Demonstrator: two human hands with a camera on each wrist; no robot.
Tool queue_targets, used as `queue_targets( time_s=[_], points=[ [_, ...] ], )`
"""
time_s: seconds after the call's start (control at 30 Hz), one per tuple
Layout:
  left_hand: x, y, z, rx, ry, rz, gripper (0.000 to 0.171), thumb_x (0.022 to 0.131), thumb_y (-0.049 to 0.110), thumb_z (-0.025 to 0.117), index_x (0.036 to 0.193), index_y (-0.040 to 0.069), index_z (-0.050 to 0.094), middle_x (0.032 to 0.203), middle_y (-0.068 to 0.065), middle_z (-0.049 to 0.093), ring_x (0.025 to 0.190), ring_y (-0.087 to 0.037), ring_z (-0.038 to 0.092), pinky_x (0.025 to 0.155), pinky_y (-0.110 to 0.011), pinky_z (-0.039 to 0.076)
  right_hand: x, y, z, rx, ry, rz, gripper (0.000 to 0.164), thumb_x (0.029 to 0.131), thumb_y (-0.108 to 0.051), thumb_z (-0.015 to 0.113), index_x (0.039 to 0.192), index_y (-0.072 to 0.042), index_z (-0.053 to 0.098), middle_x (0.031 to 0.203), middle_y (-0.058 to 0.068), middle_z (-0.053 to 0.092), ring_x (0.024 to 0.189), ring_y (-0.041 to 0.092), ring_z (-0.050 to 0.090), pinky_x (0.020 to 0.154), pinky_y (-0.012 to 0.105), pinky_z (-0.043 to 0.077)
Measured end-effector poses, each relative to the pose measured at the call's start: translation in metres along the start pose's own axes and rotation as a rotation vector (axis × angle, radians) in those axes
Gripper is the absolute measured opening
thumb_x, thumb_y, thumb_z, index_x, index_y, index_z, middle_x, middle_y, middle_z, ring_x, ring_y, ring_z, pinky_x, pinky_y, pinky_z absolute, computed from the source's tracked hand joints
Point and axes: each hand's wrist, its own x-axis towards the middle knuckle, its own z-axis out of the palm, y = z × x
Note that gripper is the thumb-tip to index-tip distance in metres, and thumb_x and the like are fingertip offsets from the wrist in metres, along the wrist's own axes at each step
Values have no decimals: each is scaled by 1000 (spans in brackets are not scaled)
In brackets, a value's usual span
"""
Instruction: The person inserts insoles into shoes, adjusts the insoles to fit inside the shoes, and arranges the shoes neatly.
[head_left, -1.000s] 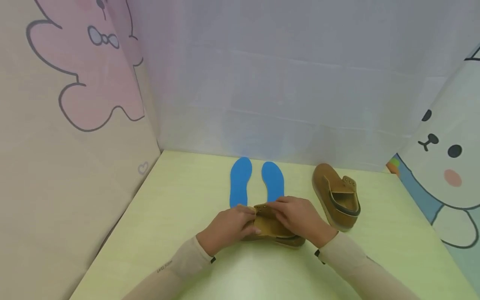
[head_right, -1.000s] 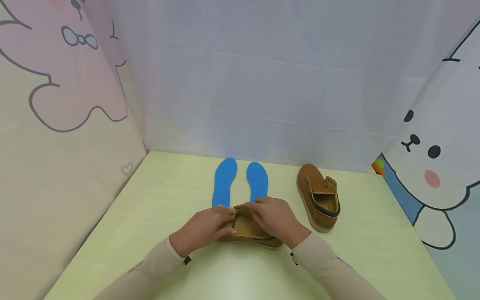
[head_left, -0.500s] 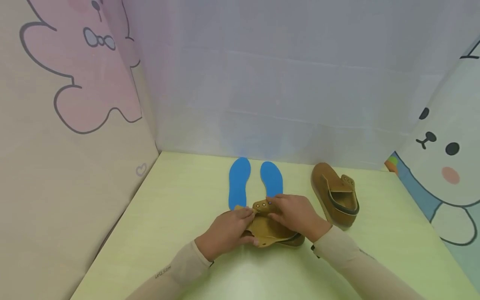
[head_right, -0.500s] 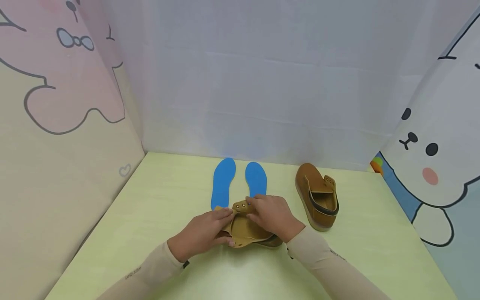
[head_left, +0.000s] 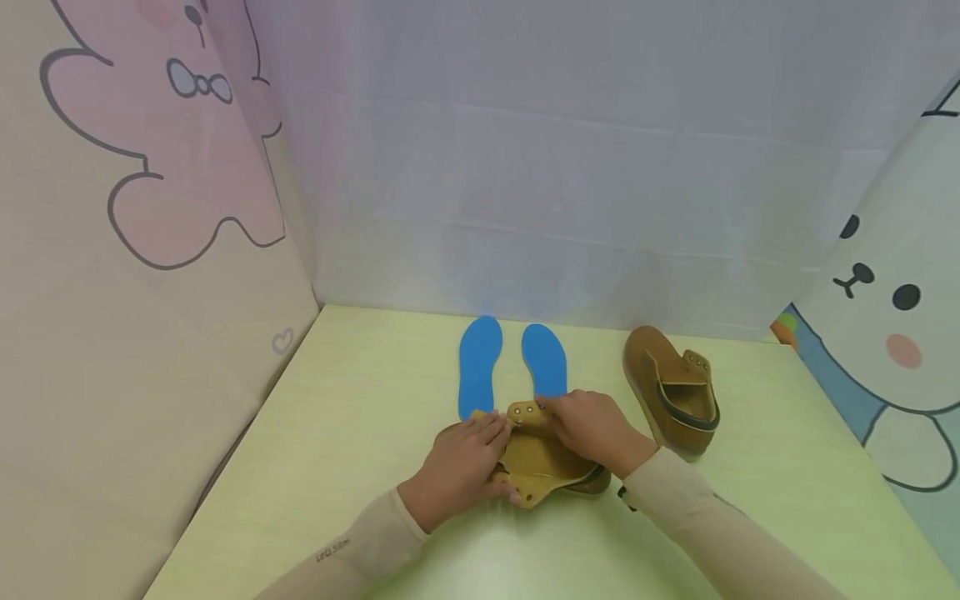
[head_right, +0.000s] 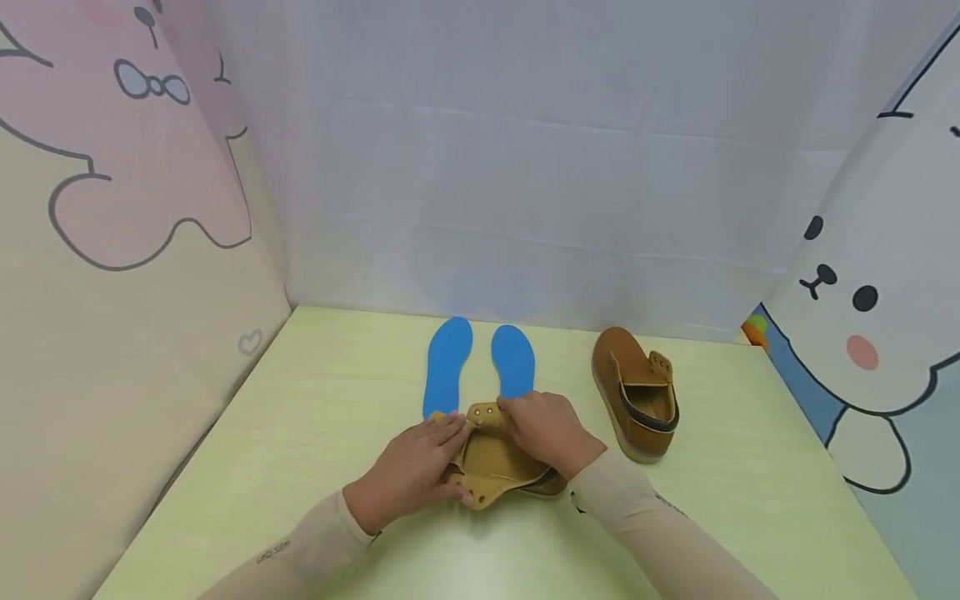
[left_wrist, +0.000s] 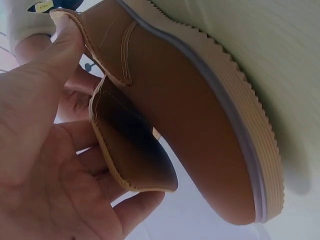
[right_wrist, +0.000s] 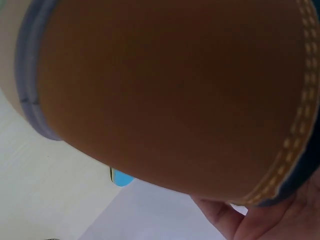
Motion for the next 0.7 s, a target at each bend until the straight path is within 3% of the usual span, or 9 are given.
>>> queue_targets(
  time_s=[0.23, 0.53, 0.7],
  points=[
    [2, 4, 1, 40, -14, -30, 103, 75, 78, 64, 146, 4, 55, 149, -8, 53, 141, -20, 46, 114, -36, 39, 0, -1, 2, -6, -43, -18, 27, 90, -25, 79, 110, -9, 73, 69, 3, 63, 61, 21, 62, 50, 38, 49],
    [4, 6, 4, 43, -1, -44, 105, 74, 77, 68, 145, 1, 54, 148, -12, 54, 137, -23, 50, 112, -36, 41, 0, 2, 10, -8, -53, -52, 13, 96, -24, 72, 96, -11, 72, 72, 1, 65, 63, 20, 63, 54, 38, 51],
    [6, 8, 5, 20, 3, -54, 107, 71, 76, 71, 144, -1, 54, 145, -14, 56, 137, -25, 51, 112, -38, 41, -1, 3, 11, 9, -98, -60, 23, 99, -25, 67, 79, -15, 62, 64, -4, 55, 58, 16, 55, 51, 36, 46]
  ],
)
